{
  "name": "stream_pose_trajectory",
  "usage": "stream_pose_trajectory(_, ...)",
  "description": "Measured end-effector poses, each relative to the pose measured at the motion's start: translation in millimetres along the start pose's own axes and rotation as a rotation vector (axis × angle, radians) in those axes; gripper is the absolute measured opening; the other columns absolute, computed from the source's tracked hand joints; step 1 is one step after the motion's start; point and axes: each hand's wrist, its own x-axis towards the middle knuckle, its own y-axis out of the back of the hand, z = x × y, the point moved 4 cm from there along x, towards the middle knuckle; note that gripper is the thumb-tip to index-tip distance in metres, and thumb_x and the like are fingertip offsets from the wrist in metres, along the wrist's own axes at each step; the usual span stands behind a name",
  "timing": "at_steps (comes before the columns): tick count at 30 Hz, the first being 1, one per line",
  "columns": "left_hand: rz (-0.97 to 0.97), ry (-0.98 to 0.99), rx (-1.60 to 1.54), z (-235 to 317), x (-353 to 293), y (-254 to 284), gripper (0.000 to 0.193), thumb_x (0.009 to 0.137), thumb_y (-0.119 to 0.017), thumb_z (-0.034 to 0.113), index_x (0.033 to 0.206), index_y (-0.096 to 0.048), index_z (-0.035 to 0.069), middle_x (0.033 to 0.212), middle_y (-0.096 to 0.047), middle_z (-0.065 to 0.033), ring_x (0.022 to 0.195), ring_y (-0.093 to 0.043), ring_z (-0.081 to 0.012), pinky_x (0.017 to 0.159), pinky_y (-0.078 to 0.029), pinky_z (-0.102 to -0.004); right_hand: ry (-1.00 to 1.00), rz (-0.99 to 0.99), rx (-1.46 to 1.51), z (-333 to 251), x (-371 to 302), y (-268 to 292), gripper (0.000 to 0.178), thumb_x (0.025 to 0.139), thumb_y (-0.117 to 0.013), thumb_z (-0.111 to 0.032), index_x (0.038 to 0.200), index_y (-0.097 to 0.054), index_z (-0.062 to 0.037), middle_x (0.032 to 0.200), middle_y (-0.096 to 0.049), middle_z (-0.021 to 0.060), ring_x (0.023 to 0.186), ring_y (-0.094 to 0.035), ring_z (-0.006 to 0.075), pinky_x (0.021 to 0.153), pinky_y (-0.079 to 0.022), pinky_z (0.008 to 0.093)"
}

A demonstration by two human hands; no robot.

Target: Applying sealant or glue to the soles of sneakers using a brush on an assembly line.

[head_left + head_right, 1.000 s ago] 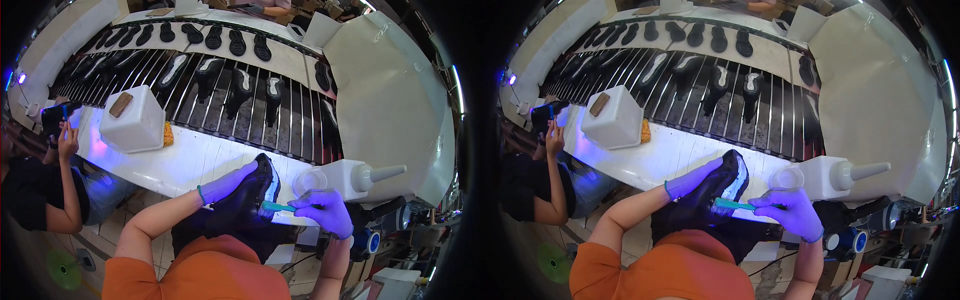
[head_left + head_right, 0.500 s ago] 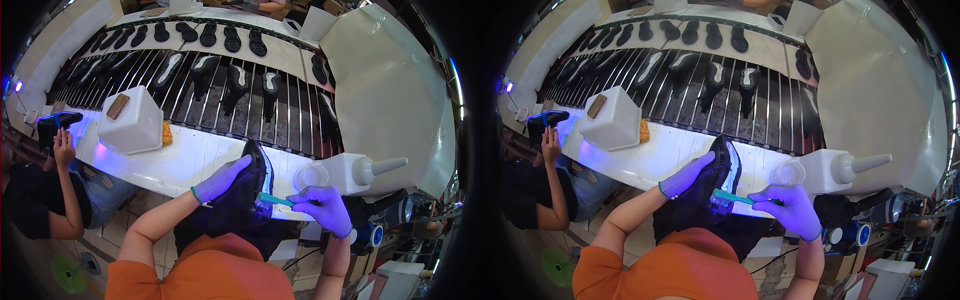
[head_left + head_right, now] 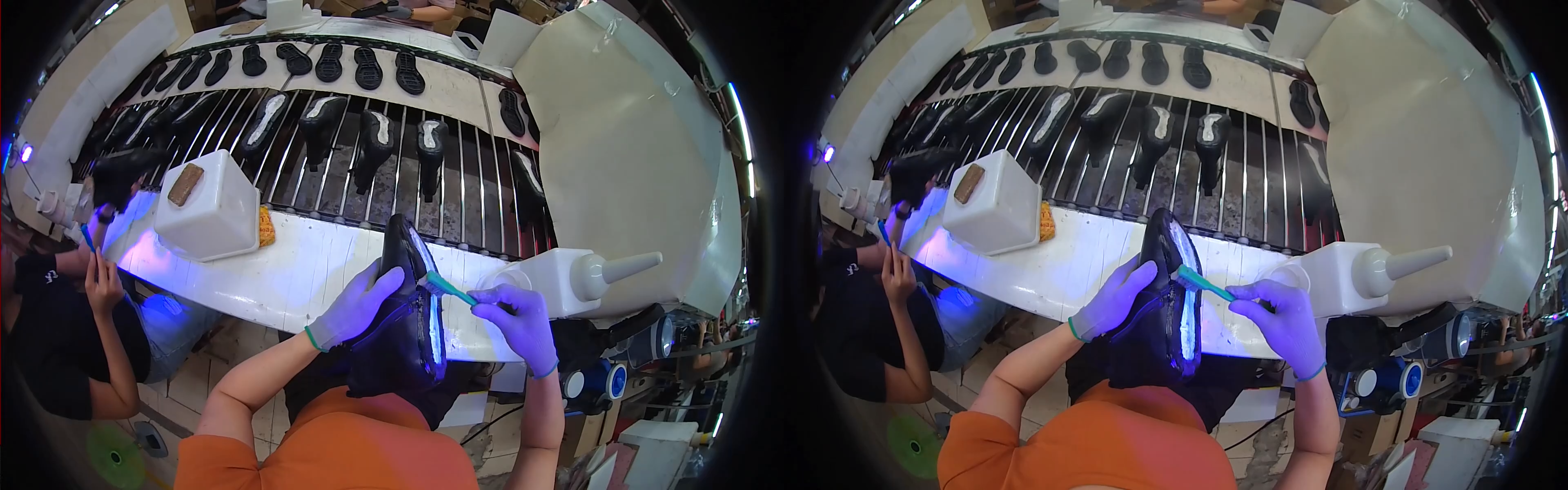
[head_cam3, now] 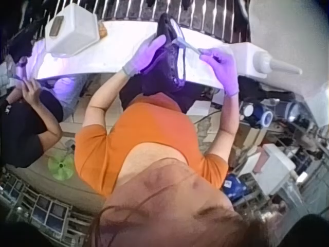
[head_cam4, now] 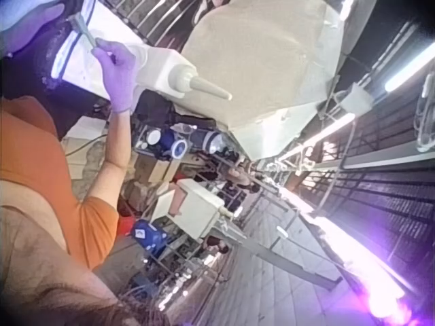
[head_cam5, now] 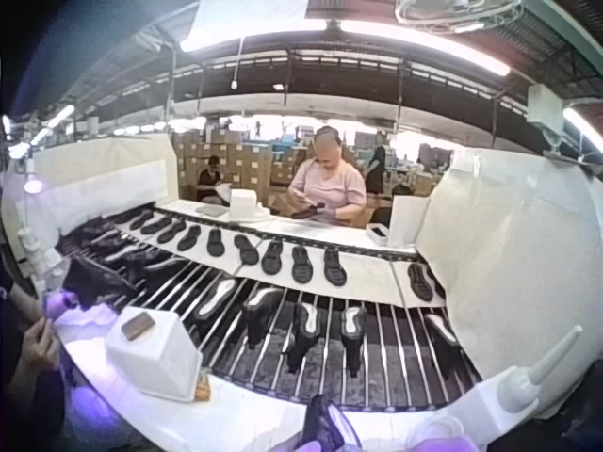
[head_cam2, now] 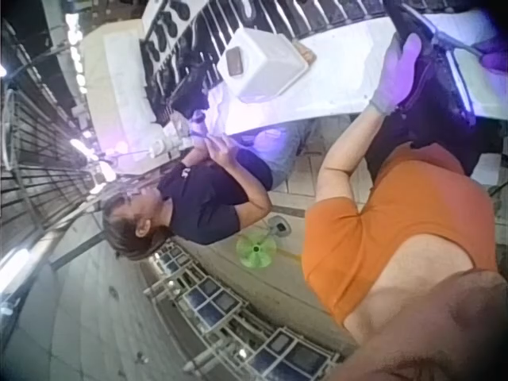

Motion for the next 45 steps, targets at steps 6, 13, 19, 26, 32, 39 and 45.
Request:
stream_pose_trajectory(6,-0.023,-0.029,-0.015,8.7,-2.4,-3.7,0.05,0.1,-0.05,0.035,0.134,-0.044,-0.002,0.113,-0.06,-0.0069,0.099,-0.058,-0.0115,0.09,-0.047,-0.0278,0.015,-0.06,0.082,4.3,-4.8,2.2,0.017,0.077,-0.075,-0.004,0.093,-0.074,0.0012,0.082,-0.071,0.0081,0.076,-0.063,0.0111,0.073,-0.049,0.027)
stream_pose_trajectory(13,-0.012,0.006,-0.086,3.5,-1.4,-6.1,0.045,0.1,-0.049,0.035,0.126,-0.048,-0.002,0.107,-0.062,-0.0058,0.094,-0.058,-0.01,0.086,-0.049,-0.0262,-0.044,-0.307,0.099,-1.5,-17.6,6.3,0.021,0.078,-0.076,-0.006,0.098,-0.074,-0.0008,0.085,-0.073,0.0068,0.078,-0.066,0.0094,0.075,-0.051,0.0262)
stream_pose_trajectory(19,-0.044,0.078,-0.148,-6.3,2.7,-5.9,0.044,0.102,-0.046,0.035,0.126,-0.051,-0.002,0.109,-0.062,-0.0047,0.096,-0.058,-0.0088,0.09,-0.046,-0.0251,0.019,-0.432,0.067,-7.1,-19.2,8.3,0.025,0.073,-0.079,-0.004,0.098,-0.074,0.0002,0.082,-0.072,0.0093,0.074,-0.067,0.0127,0.071,-0.052,0.0267)
stream_pose_trajectory(26,-0.147,0.342,-0.38,-47.8,10.6,-1.4,0.047,0.102,-0.044,0.034,0.13,-0.049,-0.002,0.118,-0.063,-0.0144,0.101,-0.065,-0.0198,0.094,-0.052,-0.0332,0.069,-0.485,0.068,-4.4,-12.8,6.2,0.023,0.072,-0.08,-0.003,0.094,-0.074,0.0008,0.083,-0.072,0.0108,0.075,-0.069,0.0162,0.072,-0.053,0.0284)
stream_pose_trajectory(32,-0.144,0.535,-0.452,-70.1,0.3,-23.0,0.04,0.1,-0.048,0.036,0.118,-0.061,0.002,0.106,-0.067,-0.007,0.088,-0.065,-0.0127,0.083,-0.054,-0.0272,0.106,-0.562,0.167,1.1,-6.6,4.0,0.024,0.07,-0.081,-0.001,0.093,-0.074,0.0024,0.085,-0.073,0.0129,0.078,-0.07,0.0185,0.072,-0.054,0.0291)
stream_pose_trajectory(39,-0.374,0.632,-0.453,-114.9,-14.9,-36.4,0.043,0.1,-0.048,0.04,0.126,-0.055,0.008,0.115,-0.065,-0.0062,0.095,-0.064,-0.0118,0.088,-0.052,-0.0269,0.163,-0.632,0.26,10.2,3.2,-4.7,0.025,0.068,-0.081,0.001,0.091,-0.074,0.0031,0.085,-0.072,0.0135,0.078,-0.07,0.0198,0.071,-0.055,0.0307)
stream_pose_trajectory(45,-0.567,-0.145,0.182,-72.1,-31.3,-62.8,0.043,0.098,-0.056,0.031,0.13,-0.053,0.001,0.108,-0.066,-0.0127,0.086,-0.066,-0.0166,0.076,-0.055,-0.027,0.13,-0.661,0.292,25.9,8.6,-4.8,0.022,0.073,-0.08,-0.001,0.094,-0.074,0.0004,0.089,-0.073,0.0094,0.083,-0.069,0.0158,0.077,-0.053,0.0284)
